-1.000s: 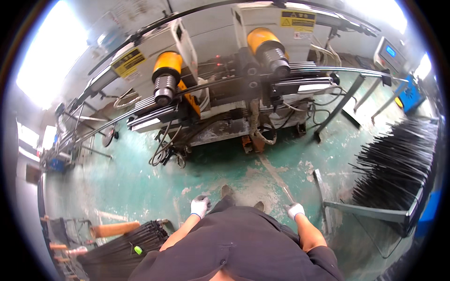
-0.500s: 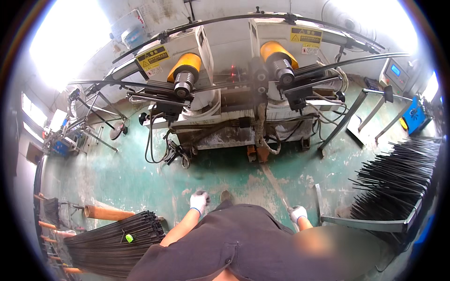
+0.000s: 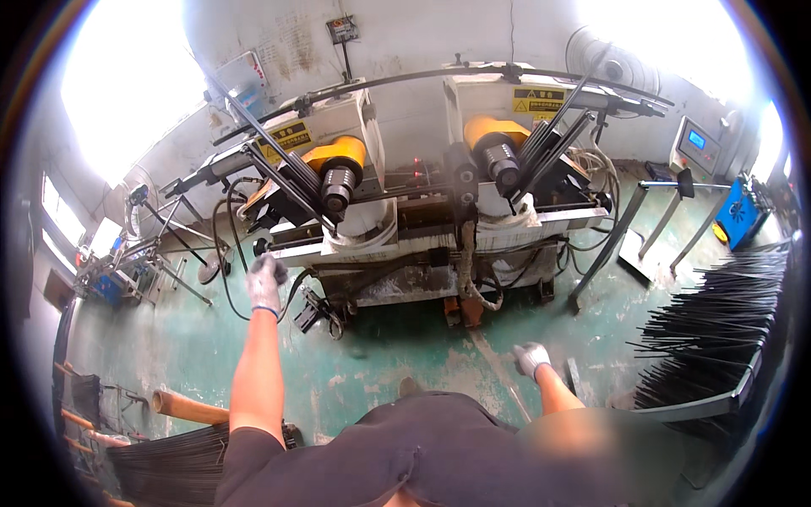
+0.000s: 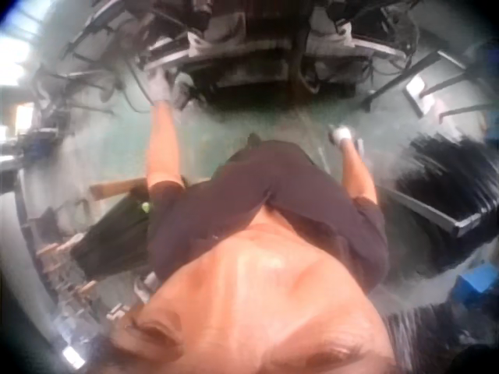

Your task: The person operates a metal cutting machine to cut long metal rods into shorter segments. They load the rods into the machine, activate the cutting mechanism, and then remove the cut pieces to stack them on a nearby rack. The person also adjusts the machine's clamping mechanism and moves a wooden board with a coworker.

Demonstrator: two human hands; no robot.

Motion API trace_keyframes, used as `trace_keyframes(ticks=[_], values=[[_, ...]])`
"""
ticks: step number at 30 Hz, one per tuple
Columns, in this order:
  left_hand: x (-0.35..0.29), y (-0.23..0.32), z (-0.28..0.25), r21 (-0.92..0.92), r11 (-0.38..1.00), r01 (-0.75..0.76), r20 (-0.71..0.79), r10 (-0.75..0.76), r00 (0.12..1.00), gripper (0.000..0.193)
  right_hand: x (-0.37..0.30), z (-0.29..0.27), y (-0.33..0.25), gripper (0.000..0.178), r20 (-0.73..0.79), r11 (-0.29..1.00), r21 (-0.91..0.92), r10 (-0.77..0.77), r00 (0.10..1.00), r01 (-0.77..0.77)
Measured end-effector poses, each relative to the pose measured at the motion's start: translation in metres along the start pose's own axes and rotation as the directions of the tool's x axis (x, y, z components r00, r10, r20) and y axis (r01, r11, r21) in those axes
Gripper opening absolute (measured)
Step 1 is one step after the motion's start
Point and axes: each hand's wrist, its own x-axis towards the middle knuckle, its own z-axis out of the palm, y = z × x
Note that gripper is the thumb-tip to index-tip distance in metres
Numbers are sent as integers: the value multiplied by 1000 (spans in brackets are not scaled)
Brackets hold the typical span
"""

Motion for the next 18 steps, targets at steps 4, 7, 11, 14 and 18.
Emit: trace_keyframes(ticks=[4, 7, 11, 14, 18], values=[[52, 81, -8, 61, 971, -231, 34, 229, 973, 22, -22, 35, -164, 35, 14, 958, 238, -171, 985, 162], [74, 137, 41, 14, 944, -331, 0, 331, 944, 17, -8, 50, -233, 33, 3, 883, 395, -277, 961, 253], [135, 191, 64, 218, 824, -522, 18, 532, 847, 30, 17, 72, -327, 28, -2, 817, 481, -361, 933, 317], [145, 237, 85, 333, 724, -604, 65, 622, 780, 40, 14, 85, -394, 33, -40, 784, 471, -438, 898, 404], [183, 282, 129, 303, 655, -692, 157, 682, 714, 42, 47, 104, -447, 38, -41, 609, 762, -291, 956, 218]])
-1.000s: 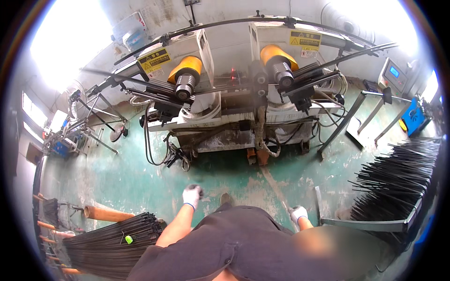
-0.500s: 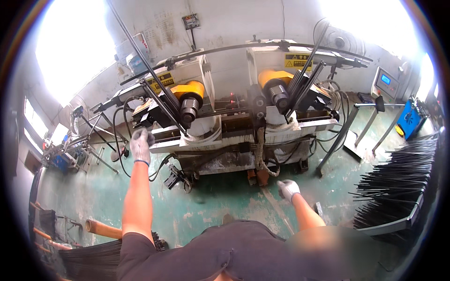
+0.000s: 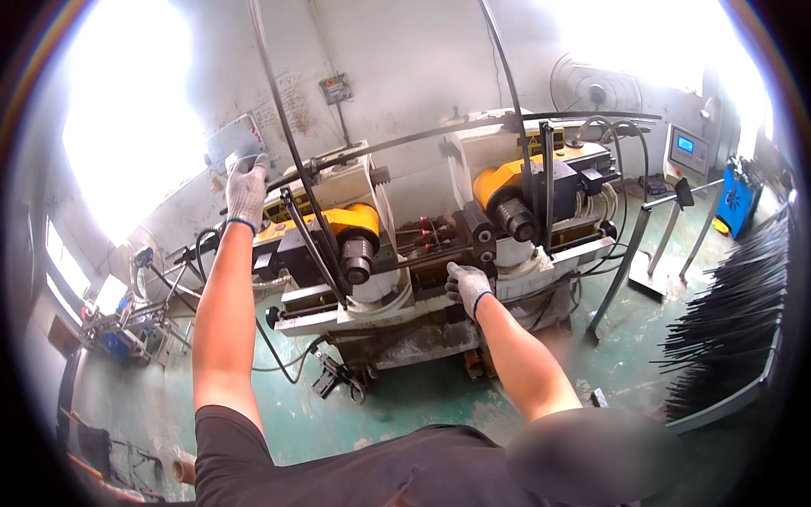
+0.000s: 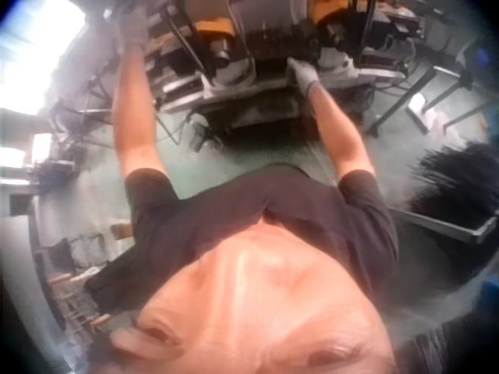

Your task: The person operates a metal cutting machine to cut long metal rods into shorter segments. They load the rods into the machine, activate the cutting mechanism, and then remove the cut pieces to stack them on a nearby rack. The person also adjusts the machine's clamping mechanism and moves a wooden board with a coworker.

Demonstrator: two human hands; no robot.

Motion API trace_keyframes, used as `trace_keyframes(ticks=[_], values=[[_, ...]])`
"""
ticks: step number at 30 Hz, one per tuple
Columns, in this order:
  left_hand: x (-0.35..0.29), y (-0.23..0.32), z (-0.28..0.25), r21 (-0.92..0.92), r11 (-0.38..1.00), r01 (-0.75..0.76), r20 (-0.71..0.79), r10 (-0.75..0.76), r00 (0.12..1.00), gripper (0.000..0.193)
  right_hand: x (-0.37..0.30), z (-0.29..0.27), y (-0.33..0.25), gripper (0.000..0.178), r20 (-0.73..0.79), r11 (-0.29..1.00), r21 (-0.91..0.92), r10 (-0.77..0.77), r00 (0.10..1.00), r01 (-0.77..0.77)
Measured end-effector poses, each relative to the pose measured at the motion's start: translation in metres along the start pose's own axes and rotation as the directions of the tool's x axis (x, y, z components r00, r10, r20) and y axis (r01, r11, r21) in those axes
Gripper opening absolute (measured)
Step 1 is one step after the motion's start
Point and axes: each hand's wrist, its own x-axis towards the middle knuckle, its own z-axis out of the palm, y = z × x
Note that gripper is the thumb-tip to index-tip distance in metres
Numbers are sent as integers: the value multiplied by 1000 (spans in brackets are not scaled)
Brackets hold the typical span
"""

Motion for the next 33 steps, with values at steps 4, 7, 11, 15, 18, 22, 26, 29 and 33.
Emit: trace_keyframes(ticks=[4, 7, 11, 15, 18, 22, 26, 29, 33], values=[[49, -3, 48, -140, 990, 6, 74, 4, 997, 41, 46, 25, 6, 37, -93, 981, 179, 91, 991, -73], [45, 23, 73, -208, 974, 94, 190, -54, 980, 29, 75, 25, 13, 31, -124, 903, 425, 134, 983, -69], [41, 30, 94, -511, 821, 254, 230, -154, 961, 16, 93, 35, 8, 25, -15, 806, 591, -2, 1000, 10], [49, 24, 94, -466, 866, 180, 159, -118, 980, 17, 97, 39, -11, 24, 47, 653, 757, -6, 999, -31], [56, 37, 90, -423, 893, 156, 116, -117, 986, 16, 90, 43, -18, 28, 67, 581, 811, 38, 997, -76], [67, 42, 87, -426, 901, 79, 63, -58, 996, 17, 100, 35, -16, 22, 69, 576, 810, 91, 993, -109], [60, 50, 84, -426, 894, 141, 97, -109, 989, 19, 110, 31, -14, 26, 83, 570, 813, 87, 993, -118], [59, 52, 78, -396, 902, 174, 122, -136, 983, 20, 107, 33, -13, 27, 105, 579, 805, 78, 991, -130], [62, 55, 82, -415, 895, 165, 102, -134, 986, 22, 106, 34, -13, 27, 83, 589, 800, 81, 993, -115]])
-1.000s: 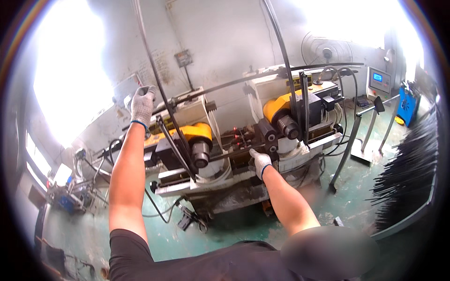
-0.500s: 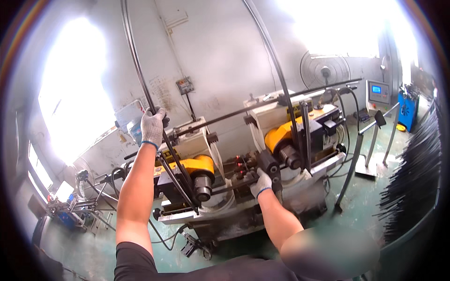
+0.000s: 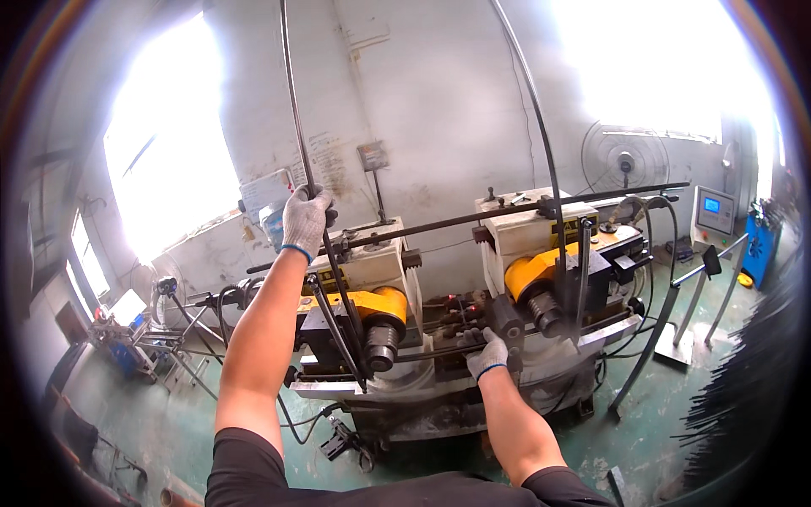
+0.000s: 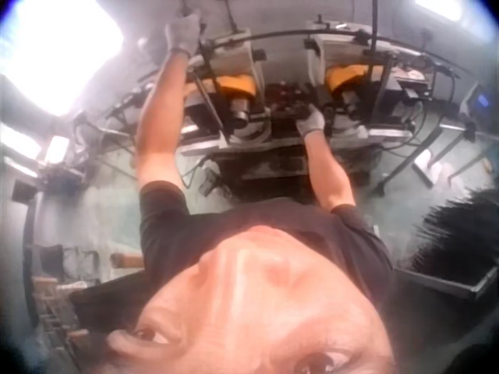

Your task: The person operates a metal cutting machine to cut long metal rods into shorter segments. They load the rods into the machine, activate the cutting mechanism, and then remove the cut pieces to stack them on a nearby rack. The person also adjusts the machine's clamping mechanism and moves a wooden board with a coworker.

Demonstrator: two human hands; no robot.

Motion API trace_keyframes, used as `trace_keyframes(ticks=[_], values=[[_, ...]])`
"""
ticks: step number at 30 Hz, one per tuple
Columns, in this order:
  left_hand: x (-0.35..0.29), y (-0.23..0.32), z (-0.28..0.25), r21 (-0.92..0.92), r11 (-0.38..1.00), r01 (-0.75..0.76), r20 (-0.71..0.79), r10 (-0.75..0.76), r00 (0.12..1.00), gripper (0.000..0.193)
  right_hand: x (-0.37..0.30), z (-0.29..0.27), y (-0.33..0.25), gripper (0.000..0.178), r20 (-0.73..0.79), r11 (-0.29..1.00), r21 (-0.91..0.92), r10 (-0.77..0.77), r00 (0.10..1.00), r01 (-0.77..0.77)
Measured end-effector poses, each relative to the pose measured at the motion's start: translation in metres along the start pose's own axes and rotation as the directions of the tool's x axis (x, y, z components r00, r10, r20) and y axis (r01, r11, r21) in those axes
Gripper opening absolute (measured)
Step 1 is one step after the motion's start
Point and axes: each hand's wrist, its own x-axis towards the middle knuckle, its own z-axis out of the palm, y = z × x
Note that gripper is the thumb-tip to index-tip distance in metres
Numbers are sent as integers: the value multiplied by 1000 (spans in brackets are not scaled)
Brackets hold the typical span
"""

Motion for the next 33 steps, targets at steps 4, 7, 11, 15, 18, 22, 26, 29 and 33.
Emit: trace_keyframes(ticks=[4, 7, 11, 15, 18, 22, 26, 29, 33], values=[[0, -3, 5, 29, 999, 26, 9, -26, 1000, 10, 5, -3, -3, 27, -12, 1000, 16, 10, 1000, -9], [3, -6, 8, -59, 996, 61, -38, -63, 997, 18, 7, -4, 0, 27, -29, 1000, 13, -3, 1000, 4], [10, -6, 0, -50, 995, 83, -115, -89, 989, 12, 13, -7, 1, 27, -9, 1000, -5, 7, 1000, -7], [16, -9, -20, 45, 994, 98, -107, -93, 990, 9, 11, -9, 3, 20, -15, 1000, -25, 9, 1000, -10], [17, -15, -30, 34, 994, 105, -28, -104, 994, 10, 8, -13, 8, 19, -28, 999, -45, -6, 1000, 4], [7, -15, -26, 18, 993, 118, 0, -118, 993, 10, 7, -23, 12, 21, -64, 999, -37, -1, 998, -2], [3, -16, -18, 35, 996, 85, 42, -87, 995, 12, 8, -36, 15, 19, -35, 999, -44, -9, 999, 8], [10, -29, -22, 99, 993, -60, 51, 55, 997, 10, 8, -37, 22, 14, 45, 1000, 9, 16, 999, -16], [9, -23, -26, 74, 997, -35, 61, 31, 998, 12, 8, -37, 28, 22, -54, 998, -3, -64, 996, 64]])
